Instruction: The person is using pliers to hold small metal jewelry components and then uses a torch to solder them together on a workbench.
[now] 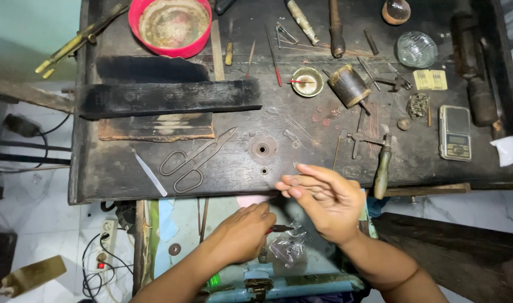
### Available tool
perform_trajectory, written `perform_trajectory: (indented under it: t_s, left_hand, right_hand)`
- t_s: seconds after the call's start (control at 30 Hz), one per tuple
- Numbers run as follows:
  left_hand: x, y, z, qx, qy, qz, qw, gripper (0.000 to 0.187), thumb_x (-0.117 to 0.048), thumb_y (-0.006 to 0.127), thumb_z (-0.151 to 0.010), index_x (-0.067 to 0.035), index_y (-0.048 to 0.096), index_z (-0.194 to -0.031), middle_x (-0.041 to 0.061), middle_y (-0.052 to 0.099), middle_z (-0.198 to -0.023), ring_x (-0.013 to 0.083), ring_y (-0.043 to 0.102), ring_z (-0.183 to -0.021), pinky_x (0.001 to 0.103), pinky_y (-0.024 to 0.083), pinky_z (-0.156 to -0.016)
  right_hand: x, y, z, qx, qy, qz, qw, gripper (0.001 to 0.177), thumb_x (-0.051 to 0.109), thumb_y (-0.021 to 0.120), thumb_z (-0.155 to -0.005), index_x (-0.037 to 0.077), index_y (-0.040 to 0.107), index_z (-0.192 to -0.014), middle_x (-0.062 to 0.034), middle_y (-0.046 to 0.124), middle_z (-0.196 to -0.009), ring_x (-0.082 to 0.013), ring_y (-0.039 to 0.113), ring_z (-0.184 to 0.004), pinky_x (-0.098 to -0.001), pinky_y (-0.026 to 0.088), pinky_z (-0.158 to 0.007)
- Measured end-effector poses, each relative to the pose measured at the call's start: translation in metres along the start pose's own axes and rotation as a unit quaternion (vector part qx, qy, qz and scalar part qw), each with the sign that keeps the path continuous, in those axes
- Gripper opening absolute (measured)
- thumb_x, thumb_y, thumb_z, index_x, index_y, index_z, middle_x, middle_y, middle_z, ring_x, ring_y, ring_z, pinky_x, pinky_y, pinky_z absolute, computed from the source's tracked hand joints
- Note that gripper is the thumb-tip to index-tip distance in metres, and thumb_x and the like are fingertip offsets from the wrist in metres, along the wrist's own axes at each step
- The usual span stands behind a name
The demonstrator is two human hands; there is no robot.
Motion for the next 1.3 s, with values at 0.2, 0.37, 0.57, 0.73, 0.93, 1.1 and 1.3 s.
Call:
perform_trajectory:
  t_s: [0.2,0.37,0.57,0.73,0.93,1.1,1.3]
  left_hand:
    - [0.008,0.010,0.002,0.067,-0.041,0.007,0.997,0.046,0.005,0.052,-0.083,-0.002,0.050,-0.128,0.025,0.050,-0.129,0.0444,0.044,-0.125,0.055,0.041,-0.105]
    - [0.008,0.005,0.002,0.022,-0.013,-0.005,1.000,0.071,0.000,0.068,-0.078,-0.001,0.044,-0.145,0.025,0.041,-0.146,0.0466,0.034,-0.135,0.059,0.037,-0.108]
    - [0.006,-0.005,0.002,0.023,-0.020,-0.004,1.000,0.058,-0.021,0.077,-0.088,-0.001,0.051,-0.135,0.017,0.054,-0.134,0.0413,0.046,-0.116,0.057,0.039,-0.106]
    - [-0.031,-0.080,0.015,-0.200,0.114,0.146,0.962,0.013,-0.015,0.063,-0.098,-0.005,0.068,-0.105,0.010,0.068,-0.082,0.0288,0.065,-0.067,0.037,0.051,-0.059]
    - [-0.019,-0.131,0.057,-0.485,0.063,0.177,0.854,0.007,-0.005,0.064,-0.093,-0.001,0.069,-0.092,0.009,0.067,-0.080,0.0160,0.058,-0.065,0.026,0.048,-0.063]
    - [0.044,-0.094,0.050,-0.425,-0.087,0.490,0.756,0.021,-0.003,0.066,-0.094,0.005,0.065,-0.114,0.013,0.069,-0.089,0.0157,0.066,-0.074,0.025,0.056,-0.069]
    - [0.049,-0.089,0.043,-0.388,-0.104,0.560,0.725,0.013,-0.008,0.064,-0.097,0.002,0.067,-0.104,0.015,0.063,-0.063,0.0181,0.057,-0.050,0.027,0.049,-0.054]
  right_hand:
    - [-0.002,0.040,-0.011,0.085,0.003,0.008,0.996,0.016,-0.003,0.073,-0.091,-0.007,0.070,-0.106,-0.0165,0.079,-0.099,-0.0252,0.082,-0.091,-0.0246,0.068,-0.082]
    - [-0.027,0.048,-0.014,0.108,0.054,0.038,0.992,0.013,0.003,0.074,-0.091,-0.003,0.074,-0.102,-0.0145,0.080,-0.097,-0.0197,0.081,-0.090,-0.0242,0.068,-0.082]
    - [-0.030,0.047,-0.017,0.121,0.035,0.109,0.986,0.011,0.008,0.073,-0.092,0.006,0.075,-0.102,-0.0064,0.080,-0.094,-0.0119,0.077,-0.083,-0.0239,0.065,-0.083]
    - [-0.037,0.046,-0.018,0.114,0.032,0.087,0.989,0.012,0.009,0.075,-0.092,0.006,0.075,-0.104,-0.0068,0.080,-0.094,-0.0111,0.076,-0.084,-0.0233,0.065,-0.084]
    - [-0.034,0.043,-0.021,0.106,0.040,0.081,0.990,0.015,0.009,0.078,-0.090,0.004,0.073,-0.102,-0.0061,0.079,-0.093,-0.0118,0.076,-0.083,-0.0240,0.066,-0.083]
    - [-0.023,0.048,-0.018,0.117,0.004,0.090,0.989,0.010,0.010,0.076,-0.092,0.006,0.073,-0.101,-0.0051,0.078,-0.089,-0.0119,0.075,-0.080,-0.0238,0.062,-0.078]
    - [-0.010,0.050,-0.020,0.130,-0.067,0.104,0.984,0.008,0.012,0.075,-0.095,0.006,0.075,-0.099,-0.0081,0.075,-0.091,-0.0192,0.072,-0.080,-0.0294,0.059,-0.077]
Point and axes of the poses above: each hand's wrist, its own z-axis away from the middle knuckle, its own y-axis out of the palm, x = y × z, the point moved 10 cm from there along -z, towards the middle knuckle
